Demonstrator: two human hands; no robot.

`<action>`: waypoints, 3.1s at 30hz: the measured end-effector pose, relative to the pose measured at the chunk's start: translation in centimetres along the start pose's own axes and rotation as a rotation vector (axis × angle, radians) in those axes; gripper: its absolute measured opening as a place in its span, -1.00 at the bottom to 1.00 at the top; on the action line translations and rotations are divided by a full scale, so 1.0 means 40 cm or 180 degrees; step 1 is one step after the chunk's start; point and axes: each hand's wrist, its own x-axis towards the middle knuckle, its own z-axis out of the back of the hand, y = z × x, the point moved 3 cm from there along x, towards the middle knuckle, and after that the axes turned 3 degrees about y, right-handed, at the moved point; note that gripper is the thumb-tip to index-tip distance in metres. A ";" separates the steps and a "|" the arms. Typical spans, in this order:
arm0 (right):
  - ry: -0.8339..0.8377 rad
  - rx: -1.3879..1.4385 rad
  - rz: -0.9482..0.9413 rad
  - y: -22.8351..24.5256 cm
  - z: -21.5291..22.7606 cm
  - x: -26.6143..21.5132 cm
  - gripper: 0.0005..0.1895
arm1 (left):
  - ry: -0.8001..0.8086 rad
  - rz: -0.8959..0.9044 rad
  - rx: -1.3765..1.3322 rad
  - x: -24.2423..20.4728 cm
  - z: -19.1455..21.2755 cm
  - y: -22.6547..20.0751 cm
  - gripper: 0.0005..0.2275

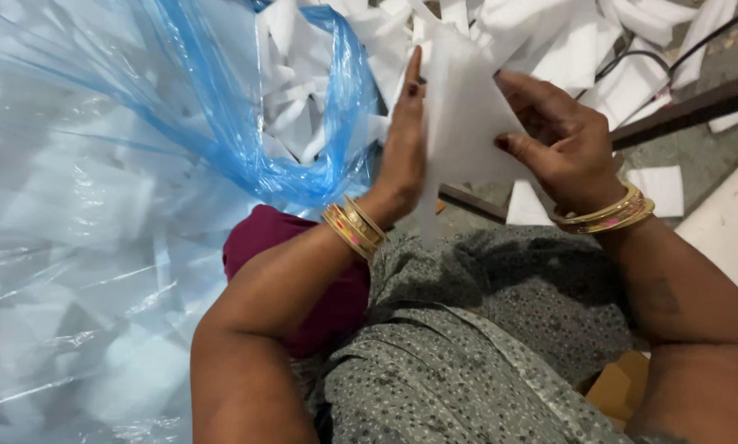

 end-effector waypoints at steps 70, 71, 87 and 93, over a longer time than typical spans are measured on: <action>-0.0750 0.1579 -0.0542 -0.131 -0.005 -0.038 -0.40 | -0.0224 -0.0100 -0.0517 -0.077 0.102 0.102 -0.38; -0.0750 0.1544 -0.0652 -0.149 -0.007 -0.039 -0.45 | -0.0259 -0.0178 -0.0520 -0.078 0.098 0.100 -0.39; 0.0343 -0.0923 -0.0501 -0.134 -0.087 -0.041 -0.44 | -0.0099 -0.1100 0.0490 -0.084 0.040 0.079 -0.53; 0.0264 0.0157 -0.0568 -0.164 -0.072 -0.038 -0.36 | 0.0076 -0.0470 -0.0034 -0.065 0.042 0.088 -0.53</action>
